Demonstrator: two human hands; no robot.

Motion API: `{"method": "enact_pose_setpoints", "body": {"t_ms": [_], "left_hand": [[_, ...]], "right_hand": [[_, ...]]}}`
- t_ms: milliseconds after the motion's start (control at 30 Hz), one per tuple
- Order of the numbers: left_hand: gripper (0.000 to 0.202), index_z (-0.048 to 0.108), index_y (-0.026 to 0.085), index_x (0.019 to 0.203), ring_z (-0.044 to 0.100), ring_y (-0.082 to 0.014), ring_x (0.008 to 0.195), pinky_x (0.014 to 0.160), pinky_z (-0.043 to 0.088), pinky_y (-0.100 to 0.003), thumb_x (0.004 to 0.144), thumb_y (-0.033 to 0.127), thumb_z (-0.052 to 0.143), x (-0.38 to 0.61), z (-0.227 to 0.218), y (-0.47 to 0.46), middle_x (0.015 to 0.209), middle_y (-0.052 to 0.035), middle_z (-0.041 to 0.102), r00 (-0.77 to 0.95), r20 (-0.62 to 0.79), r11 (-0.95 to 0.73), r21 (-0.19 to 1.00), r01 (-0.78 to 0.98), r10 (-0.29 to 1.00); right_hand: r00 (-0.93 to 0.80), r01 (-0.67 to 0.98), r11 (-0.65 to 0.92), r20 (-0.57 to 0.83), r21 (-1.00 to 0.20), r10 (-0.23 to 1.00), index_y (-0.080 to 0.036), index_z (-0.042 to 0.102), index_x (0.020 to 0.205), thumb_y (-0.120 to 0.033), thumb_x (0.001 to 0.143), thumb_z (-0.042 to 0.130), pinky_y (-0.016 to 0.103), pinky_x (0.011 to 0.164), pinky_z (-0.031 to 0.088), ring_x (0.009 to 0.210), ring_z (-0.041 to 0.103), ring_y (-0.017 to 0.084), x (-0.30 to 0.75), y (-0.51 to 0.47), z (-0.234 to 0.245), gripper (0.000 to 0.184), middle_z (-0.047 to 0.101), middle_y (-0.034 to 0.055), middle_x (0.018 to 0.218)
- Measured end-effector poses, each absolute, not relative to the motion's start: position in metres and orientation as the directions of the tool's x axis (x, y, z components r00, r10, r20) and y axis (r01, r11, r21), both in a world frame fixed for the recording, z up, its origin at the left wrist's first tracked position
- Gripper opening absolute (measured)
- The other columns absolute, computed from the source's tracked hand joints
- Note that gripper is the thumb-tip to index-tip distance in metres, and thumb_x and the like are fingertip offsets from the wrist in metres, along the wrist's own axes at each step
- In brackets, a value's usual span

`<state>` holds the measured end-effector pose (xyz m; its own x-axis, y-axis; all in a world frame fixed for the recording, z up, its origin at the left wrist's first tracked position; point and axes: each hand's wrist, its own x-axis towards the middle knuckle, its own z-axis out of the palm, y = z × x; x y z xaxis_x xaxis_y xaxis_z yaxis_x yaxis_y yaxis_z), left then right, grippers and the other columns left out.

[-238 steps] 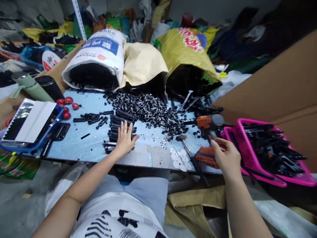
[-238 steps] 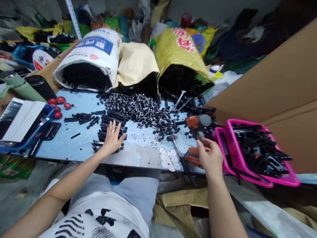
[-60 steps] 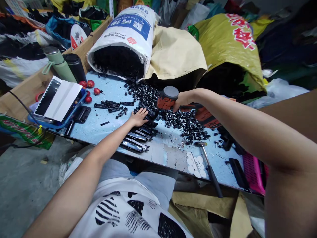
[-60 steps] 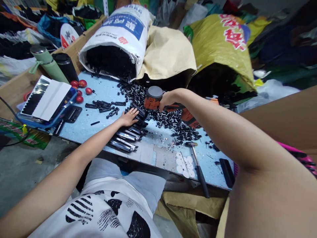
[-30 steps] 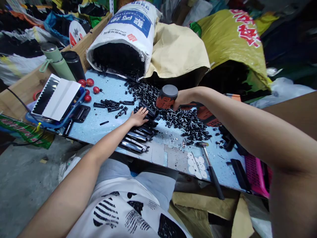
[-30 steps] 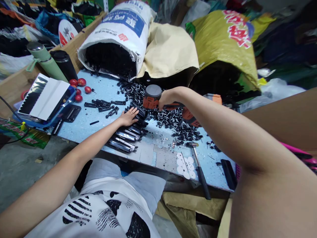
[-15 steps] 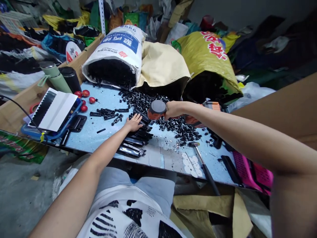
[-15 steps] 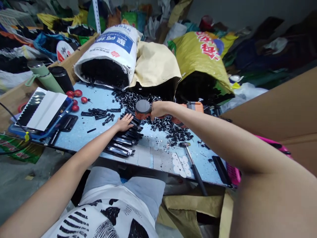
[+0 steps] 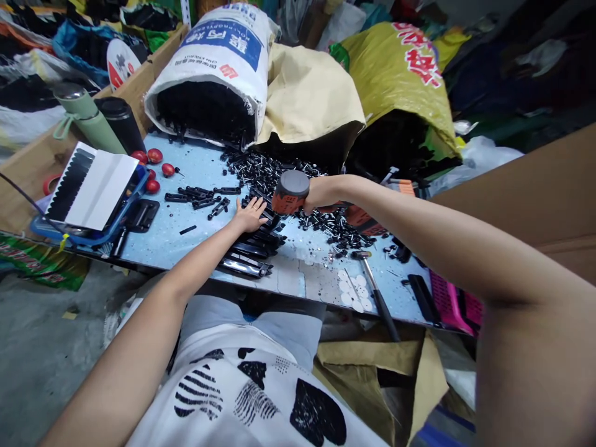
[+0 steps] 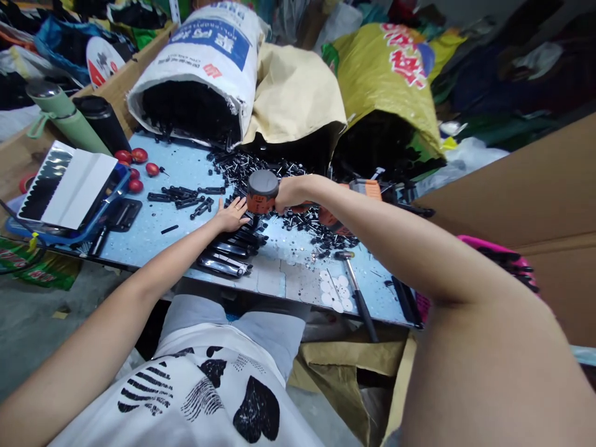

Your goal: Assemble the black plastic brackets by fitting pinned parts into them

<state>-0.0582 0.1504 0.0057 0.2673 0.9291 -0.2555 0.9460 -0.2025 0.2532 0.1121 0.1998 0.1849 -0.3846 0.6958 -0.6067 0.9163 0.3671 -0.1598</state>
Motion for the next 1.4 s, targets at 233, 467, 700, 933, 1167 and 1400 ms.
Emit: {"method": "enact_pose_setpoints", "body": {"t_ms": [233, 467, 700, 933, 1167, 1400], "left_hand": [[0.069, 0.03, 0.005, 0.142, 0.015, -0.0285, 0.142, 0.114, 0.016, -0.043, 0.094, 0.053, 0.02, -0.038, 0.014, 0.068, 0.151, -0.018, 0.022, 0.399, -0.174, -0.333, 0.316, 0.889, 0.9], [0.085, 0.025, 0.004, 0.144, 0.009, -0.0284, 0.143, 0.116, 0.007, -0.043, 0.087, 0.067, 0.023, -0.035, 0.001, 0.046, 0.153, -0.0174, 0.017, 0.369, -0.073, -0.329, 0.314, 0.89, 0.927], [0.092, 0.022, 0.006, 0.145, 0.003, -0.0294, 0.143, 0.115, 0.004, -0.049, 0.081, 0.069, 0.041, -0.048, 0.006, 0.002, 0.154, -0.0178, 0.011, 0.415, -0.083, -0.385, 0.244, 0.89, 0.906], [0.081, 0.022, 0.008, 0.146, 0.006, -0.028, 0.143, 0.116, 0.003, -0.047, 0.086, 0.058, 0.042, -0.044, -0.005, -0.014, 0.153, -0.0163, 0.017, 0.326, -0.005, -0.318, 0.197, 0.927, 0.945], [0.077, 0.027, 0.007, 0.144, 0.012, -0.028, 0.143, 0.116, 0.007, -0.048, 0.086, 0.055, 0.045, -0.041, -0.003, -0.015, 0.151, -0.0171, 0.023, 0.292, 0.049, -0.296, 0.194, 0.935, 0.955], [0.073, 0.034, 0.01, 0.142, 0.011, -0.03, 0.143, 0.116, 0.004, -0.051, 0.084, 0.052, 0.051, -0.041, -0.005, -0.016, 0.146, -0.0188, 0.034, 0.303, 0.015, -0.299, 0.21, 0.931, 0.953]], "right_hand": [[-0.378, 0.874, 0.486, -0.636, -0.006, 0.672, -0.019, 0.066, 0.071, -0.034, 0.061, 0.075, 0.033, 0.055, 0.046, 0.064, 0.059, 0.021, 0.128, 0.165, 0.196, 0.02, 0.057, 0.0054, 0.057], [-0.302, 0.926, 0.375, -0.695, -0.05, 0.653, -0.018, 0.063, 0.076, -0.03, 0.062, 0.075, 0.034, 0.054, 0.046, 0.062, 0.059, 0.021, 0.127, 0.159, 0.186, 0.022, 0.06, 0.0066, 0.062], [-0.367, 0.856, 0.514, -0.642, 0.049, 0.673, -0.018, 0.065, 0.068, -0.031, 0.066, 0.07, 0.037, 0.06, 0.047, 0.068, 0.061, 0.024, 0.116, 0.126, 0.205, 0.014, 0.06, 0.0081, 0.064], [-0.432, 0.842, 0.535, -0.675, -0.064, 0.598, -0.02, 0.068, 0.076, -0.03, 0.063, 0.074, 0.037, 0.061, 0.048, 0.075, 0.061, 0.026, 0.113, 0.122, 0.179, 0.018, 0.061, 0.0087, 0.069], [-0.438, 0.841, 0.541, -0.606, -0.015, 0.664, -0.019, 0.065, 0.068, -0.028, 0.06, 0.074, 0.037, 0.059, 0.045, 0.077, 0.062, 0.028, 0.111, 0.097, 0.196, 0.015, 0.06, 0.0093, 0.068], [-0.432, 0.819, 0.574, -0.679, -0.018, 0.594, -0.021, 0.067, 0.065, -0.027, 0.06, 0.073, 0.036, 0.057, 0.045, 0.074, 0.062, 0.028, 0.101, 0.08, 0.192, 0.011, 0.06, 0.0092, 0.063]]}}
